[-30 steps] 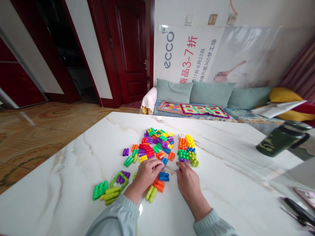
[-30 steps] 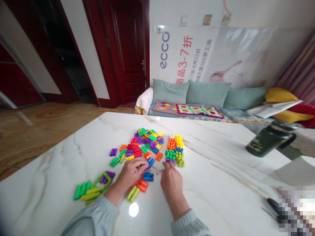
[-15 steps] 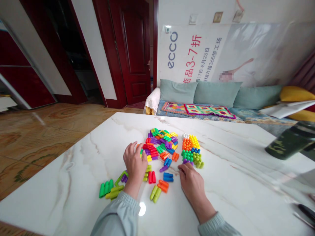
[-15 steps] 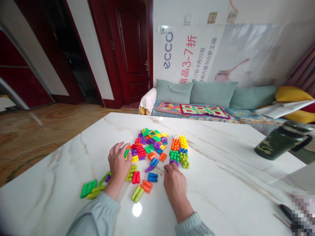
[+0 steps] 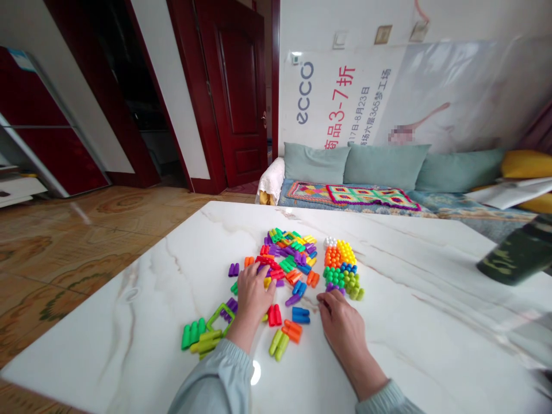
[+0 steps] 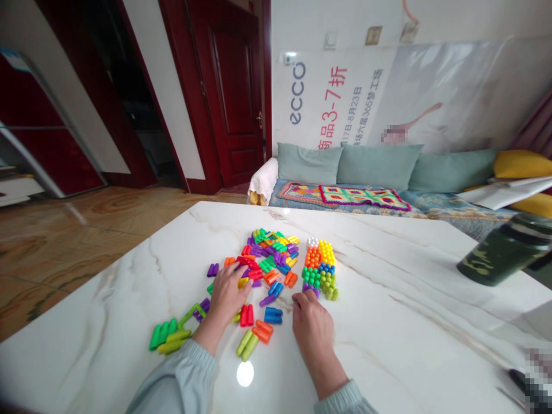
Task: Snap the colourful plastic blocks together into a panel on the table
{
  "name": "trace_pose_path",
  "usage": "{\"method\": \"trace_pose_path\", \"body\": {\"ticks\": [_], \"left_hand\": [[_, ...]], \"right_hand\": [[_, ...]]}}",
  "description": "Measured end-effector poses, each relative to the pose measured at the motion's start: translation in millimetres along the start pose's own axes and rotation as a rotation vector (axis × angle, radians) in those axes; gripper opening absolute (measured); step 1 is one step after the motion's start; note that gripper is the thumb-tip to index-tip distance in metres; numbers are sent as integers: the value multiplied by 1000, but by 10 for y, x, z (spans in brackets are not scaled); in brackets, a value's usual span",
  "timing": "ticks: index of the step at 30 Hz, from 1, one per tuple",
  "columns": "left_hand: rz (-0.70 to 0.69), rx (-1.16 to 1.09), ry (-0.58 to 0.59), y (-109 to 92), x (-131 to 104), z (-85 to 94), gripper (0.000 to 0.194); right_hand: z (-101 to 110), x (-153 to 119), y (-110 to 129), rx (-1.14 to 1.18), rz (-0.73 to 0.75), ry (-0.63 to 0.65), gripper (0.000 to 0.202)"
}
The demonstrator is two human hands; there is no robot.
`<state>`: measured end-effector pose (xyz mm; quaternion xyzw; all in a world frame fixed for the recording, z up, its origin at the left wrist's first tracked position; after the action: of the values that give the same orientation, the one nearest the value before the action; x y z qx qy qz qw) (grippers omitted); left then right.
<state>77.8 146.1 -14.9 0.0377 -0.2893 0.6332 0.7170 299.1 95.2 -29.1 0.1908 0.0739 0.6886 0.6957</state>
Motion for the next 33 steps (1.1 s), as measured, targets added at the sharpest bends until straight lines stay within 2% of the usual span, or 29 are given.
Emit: {"method": "trace_pose_path", "body": {"ticks": [10,15,21,27,33], "left_hand": [[0,-81,24,-49,12,25,36],[-5,-94,28,-59,8,0,36],[-36,-61,84,-85,-1,-90,45],[-36,-150,-29,-68,17,37,45],[-17,-505,-274,-67,-28,373,14]], "right_hand": [[-35,1,-8,-3,2,18,25],[-14,0,9,0,6,21,24],[-20,1,6,11,-4,26,23],[-9,0,9,30,-6,12,22],[24,-11,16,128,-1,-19,22]]}}
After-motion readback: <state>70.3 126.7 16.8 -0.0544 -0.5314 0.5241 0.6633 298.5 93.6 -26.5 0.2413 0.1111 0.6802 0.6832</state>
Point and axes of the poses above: each hand's wrist, its own x-axis towards the middle knuckle, its own z-axis out of the back of the hand, y = z × x, the point moved 9 cm from there along x, towards the middle knuckle, and after that the axes turned 2 degrees about y, right-handed, at the moved point
